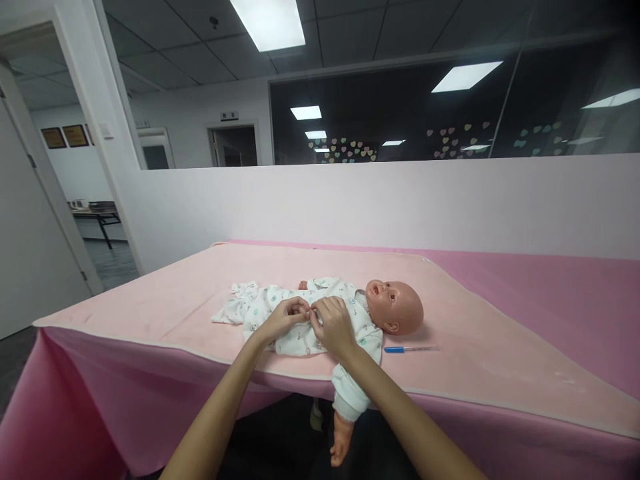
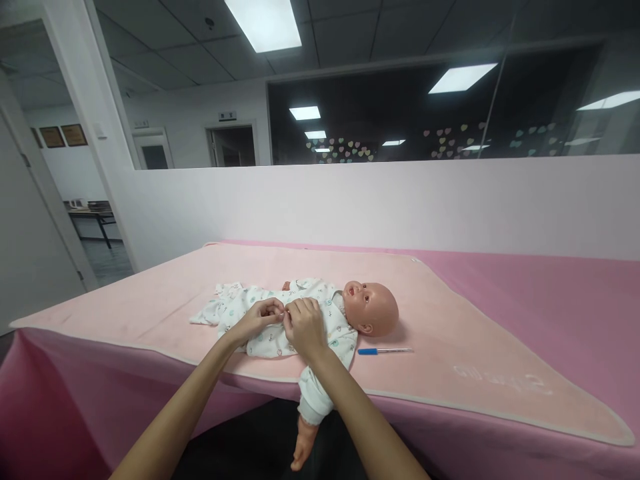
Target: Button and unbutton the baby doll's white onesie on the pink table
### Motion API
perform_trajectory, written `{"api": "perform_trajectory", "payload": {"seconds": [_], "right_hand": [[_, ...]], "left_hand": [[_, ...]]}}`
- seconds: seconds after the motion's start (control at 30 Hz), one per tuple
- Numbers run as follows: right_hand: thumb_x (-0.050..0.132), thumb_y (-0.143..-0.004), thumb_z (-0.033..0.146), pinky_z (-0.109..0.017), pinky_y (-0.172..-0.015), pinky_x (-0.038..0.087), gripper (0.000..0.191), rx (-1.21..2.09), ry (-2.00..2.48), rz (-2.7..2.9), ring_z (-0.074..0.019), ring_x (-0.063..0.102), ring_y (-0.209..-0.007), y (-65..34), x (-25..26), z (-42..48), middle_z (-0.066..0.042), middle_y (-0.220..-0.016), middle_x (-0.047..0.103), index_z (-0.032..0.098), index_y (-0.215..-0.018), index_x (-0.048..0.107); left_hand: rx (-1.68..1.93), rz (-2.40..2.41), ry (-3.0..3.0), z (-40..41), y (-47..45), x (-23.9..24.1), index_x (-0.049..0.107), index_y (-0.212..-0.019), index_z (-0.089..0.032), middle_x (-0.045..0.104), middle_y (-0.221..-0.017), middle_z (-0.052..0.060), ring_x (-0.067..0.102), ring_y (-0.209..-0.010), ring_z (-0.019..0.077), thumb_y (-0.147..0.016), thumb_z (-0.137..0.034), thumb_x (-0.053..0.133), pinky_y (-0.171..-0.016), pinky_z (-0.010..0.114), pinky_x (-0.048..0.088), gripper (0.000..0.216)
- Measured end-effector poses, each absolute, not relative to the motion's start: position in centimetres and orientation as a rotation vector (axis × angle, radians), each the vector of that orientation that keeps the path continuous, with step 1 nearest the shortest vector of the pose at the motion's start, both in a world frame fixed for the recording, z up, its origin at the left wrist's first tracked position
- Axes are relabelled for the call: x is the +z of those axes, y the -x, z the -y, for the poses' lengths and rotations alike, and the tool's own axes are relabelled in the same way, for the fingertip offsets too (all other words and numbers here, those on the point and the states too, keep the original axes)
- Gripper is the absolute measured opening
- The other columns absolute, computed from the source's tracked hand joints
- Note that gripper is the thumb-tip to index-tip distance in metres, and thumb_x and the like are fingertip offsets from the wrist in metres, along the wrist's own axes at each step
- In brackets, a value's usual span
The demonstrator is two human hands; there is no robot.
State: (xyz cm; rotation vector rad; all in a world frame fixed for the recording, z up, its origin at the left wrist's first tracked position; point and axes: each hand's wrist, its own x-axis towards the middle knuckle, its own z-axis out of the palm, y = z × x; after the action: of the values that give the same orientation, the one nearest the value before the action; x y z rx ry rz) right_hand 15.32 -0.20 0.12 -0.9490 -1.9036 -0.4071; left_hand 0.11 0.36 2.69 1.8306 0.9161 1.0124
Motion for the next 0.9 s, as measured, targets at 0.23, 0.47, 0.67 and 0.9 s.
{"api": "perform_trajectory", "payload": {"seconds": [0.23, 0.47, 0.67, 0.9], "right_hand": [[0.043, -0.078, 0.015, -0.032, -0.08, 0.033, 0.014, -0.546, 1.032, 1.782, -0.0193, 0.05, -0.081, -19.8, 1.9, -0.7, -0.006, -0.081, 0.06, 0.017, -0.084, 0.056], [0.042, -0.081, 0.028, -0.038, -0.086, 0.031, 0.031, -0.756, 1.34, 1.629, -0.0252, 0.049, -0.096, -26.4, 1.7, -2.1, -0.014, -0.106, 0.058, 0.012, -0.103, 0.055], [0.034, -0.083, 0.04, -0.038, -0.09, 0.031, 0.041, -0.511, 1.43, 1.503, -0.0256, 0.047, -0.105, -28.8, 0.8, -2.6, -0.013, -0.111, 0.057, 0.013, -0.106, 0.056], [0.019, -0.082, 0.048, -0.033, -0.076, 0.039, 0.056, 0.262, 1.657, 0.987, -0.0266, 0.054, -0.093, -32.8, -1.1, -3.4, -0.014, -0.104, 0.061, 0.015, -0.105, 0.059]], "left_hand": [[0.978, -1.001, -1.943, -0.5, 0.2, 2.3, 0.065, -0.074, -0.014, 0.059, -0.071, 0.003, 0.048, -0.064, 0.0119, -0.073, -0.024, 0.051, -0.059, 0.022, 0.036, 0.017], [0.935, -1.032, -2.009, 0.3, 0.1, 3.0, 0.067, -0.08, -0.016, 0.045, -0.059, -0.002, 0.033, -0.054, 0.0082, -0.068, -0.025, 0.057, -0.049, 0.021, 0.025, 0.018], [0.921, -1.086, -1.941, -0.2, 0.0, 2.9, 0.065, -0.076, -0.014, 0.041, -0.054, -0.003, 0.032, -0.051, 0.0079, -0.068, -0.022, 0.051, -0.048, 0.021, 0.024, 0.018], [0.887, -1.2, -1.98, -2.1, -0.1, 3.8, 0.06, -0.071, -0.014, 0.052, -0.06, -0.001, 0.046, -0.057, 0.011, -0.063, -0.017, 0.045, -0.055, 0.021, 0.035, 0.017]]}}
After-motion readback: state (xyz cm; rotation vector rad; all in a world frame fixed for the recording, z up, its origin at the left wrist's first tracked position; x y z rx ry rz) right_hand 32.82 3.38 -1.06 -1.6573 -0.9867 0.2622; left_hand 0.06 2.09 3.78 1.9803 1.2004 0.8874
